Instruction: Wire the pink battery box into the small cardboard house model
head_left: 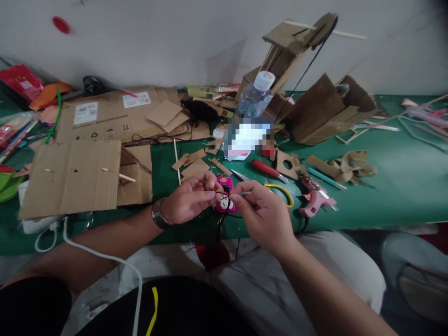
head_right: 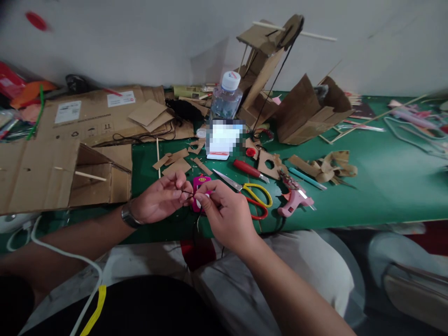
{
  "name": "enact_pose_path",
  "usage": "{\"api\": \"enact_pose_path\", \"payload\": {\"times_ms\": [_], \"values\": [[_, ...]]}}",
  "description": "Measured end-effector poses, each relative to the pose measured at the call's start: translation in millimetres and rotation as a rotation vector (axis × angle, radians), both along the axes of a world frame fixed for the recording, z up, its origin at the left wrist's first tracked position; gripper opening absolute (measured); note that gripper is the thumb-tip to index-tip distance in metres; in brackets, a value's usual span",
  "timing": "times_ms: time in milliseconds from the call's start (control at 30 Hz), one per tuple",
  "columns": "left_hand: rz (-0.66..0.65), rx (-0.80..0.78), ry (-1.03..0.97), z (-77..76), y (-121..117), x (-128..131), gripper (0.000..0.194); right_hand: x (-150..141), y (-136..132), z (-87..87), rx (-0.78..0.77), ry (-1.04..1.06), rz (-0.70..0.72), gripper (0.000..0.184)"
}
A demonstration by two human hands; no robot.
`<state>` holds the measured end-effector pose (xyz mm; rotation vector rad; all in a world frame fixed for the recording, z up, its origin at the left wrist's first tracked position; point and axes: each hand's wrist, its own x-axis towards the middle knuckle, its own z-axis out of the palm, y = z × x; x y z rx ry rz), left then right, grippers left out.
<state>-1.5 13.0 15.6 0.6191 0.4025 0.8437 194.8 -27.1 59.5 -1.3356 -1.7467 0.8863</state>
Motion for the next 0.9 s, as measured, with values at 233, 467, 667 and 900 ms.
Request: {"api": "enact_pose_path", "payload": {"times_ms": [233, 467, 667, 900], "values": [[-0.006, 0.157, 0.102, -2.5, -2, 2, 0.033, -1, -2, -6.4, -0.027, 0.003, -0.009, 0.017], [-0.015, 0.206, 0.107, -5.9, -3, 1, 0.032, -4, -3, -15.8, -0.037, 0.054, -0.038, 0.017], [-0.008, 0.233, 0.114, -7.5, -3, 1, 0.033, -4, -2, -17.1, 0.010, 0.045, -0.081, 0.021], [0.007, 0.226, 0.139, -8.5, -3, 1, 0.035, -3, -3, -13.4, 0.109, -0.090, -0.052, 0.018]]}}
